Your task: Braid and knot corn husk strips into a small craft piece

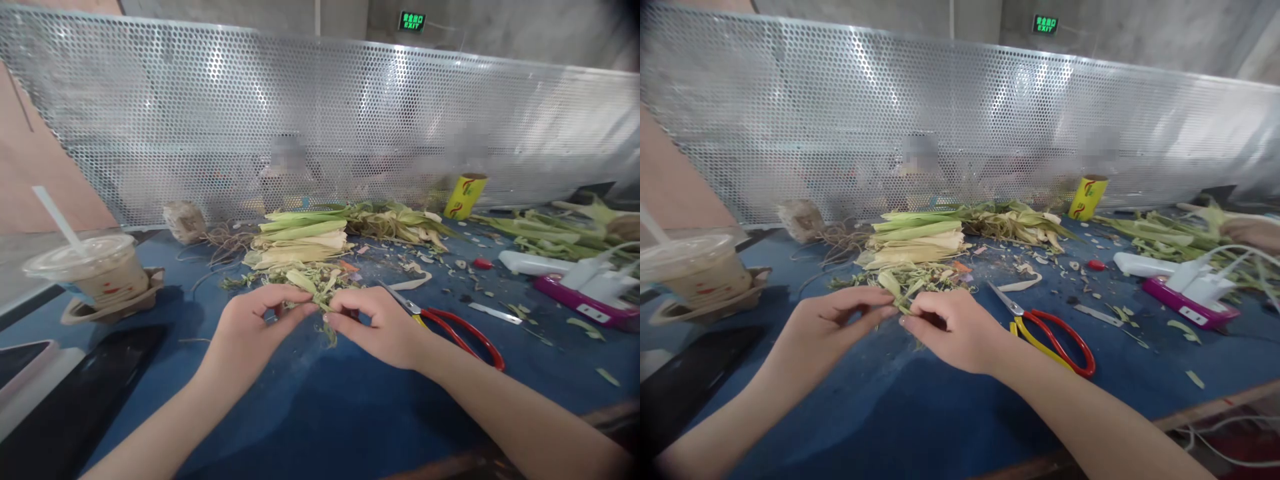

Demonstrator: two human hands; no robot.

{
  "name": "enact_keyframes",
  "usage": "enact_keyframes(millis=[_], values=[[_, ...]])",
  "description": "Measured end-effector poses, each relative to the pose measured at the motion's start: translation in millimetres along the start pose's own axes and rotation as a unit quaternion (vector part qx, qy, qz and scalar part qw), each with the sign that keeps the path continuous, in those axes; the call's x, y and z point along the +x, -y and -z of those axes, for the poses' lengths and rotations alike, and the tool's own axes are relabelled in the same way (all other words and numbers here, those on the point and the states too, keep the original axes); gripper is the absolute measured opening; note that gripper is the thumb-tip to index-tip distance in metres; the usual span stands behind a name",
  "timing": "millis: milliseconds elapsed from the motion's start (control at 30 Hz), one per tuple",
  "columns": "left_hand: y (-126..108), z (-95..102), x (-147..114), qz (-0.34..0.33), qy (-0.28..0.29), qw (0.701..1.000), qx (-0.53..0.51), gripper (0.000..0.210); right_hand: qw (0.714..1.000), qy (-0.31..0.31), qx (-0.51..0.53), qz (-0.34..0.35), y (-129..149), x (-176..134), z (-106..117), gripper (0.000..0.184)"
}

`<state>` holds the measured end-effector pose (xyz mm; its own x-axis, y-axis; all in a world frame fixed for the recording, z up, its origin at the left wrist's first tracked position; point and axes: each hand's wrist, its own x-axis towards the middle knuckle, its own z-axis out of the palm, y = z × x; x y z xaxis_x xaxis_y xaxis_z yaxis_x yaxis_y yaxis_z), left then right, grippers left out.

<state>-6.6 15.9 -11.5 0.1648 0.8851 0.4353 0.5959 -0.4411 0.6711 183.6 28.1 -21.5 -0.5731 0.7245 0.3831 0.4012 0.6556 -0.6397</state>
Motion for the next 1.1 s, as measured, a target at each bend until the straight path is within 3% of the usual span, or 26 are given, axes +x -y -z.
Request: enact_keyframes(millis=[67, 133, 200, 300, 700, 767, 900, 1100], values=[[1.8, 1.5, 0.3, -0.137, -0.005, 0.987, 0.085, 0.009, 1.0, 0.002, -0.015, 0.002, -1.5, 0.2, 0.7, 0.026], [2.7, 3.2, 0.7, -0.266, -0.005, 0.952, 0.154, 0.012, 1.0, 0.003, -0.02, 0.008, -2.7, 0.3, 2.3, 0.028], [2.3, 4.7, 1.5, -0.334, -0.009, 0.921, 0.2, 0.014, 1.0, -0.001, -0.011, 0.013, -2.7, 0.3, 4.7, 0.03], [0.3, 6.2, 3.4, -0.344, -0.012, 0.912, 0.225, 0.016, 1.0, -0.006, 0.009, 0.011, -0.5, 0.1, 8.0, 0.03], [1.2, 6.0, 1.8, -0.299, -0.001, 0.941, 0.159, 0.007, 0.996, -0.038, 0.075, -0.043, -9.5, 4.5, 20.7, 0.031], [0.4, 5.6, 2.5, -0.302, 0.012, 0.94, 0.158, 0.006, 0.998, -0.024, 0.049, -0.022, -10.5, 5.4, 20.6, 0.04], [-1.6, 8.3, 5.8, -0.345, 0.025, 0.917, 0.199, 0.007, 0.998, -0.012, 0.003, 0.062, -8.9, 5.8, 19.3, 0.009], [-5.1, 12.3, 7.9, -0.361, 0.05, 0.897, 0.249, 0.021, 0.986, -0.028, -0.048, 0.155, -9.1, 3.4, 26.3, 0.009]])
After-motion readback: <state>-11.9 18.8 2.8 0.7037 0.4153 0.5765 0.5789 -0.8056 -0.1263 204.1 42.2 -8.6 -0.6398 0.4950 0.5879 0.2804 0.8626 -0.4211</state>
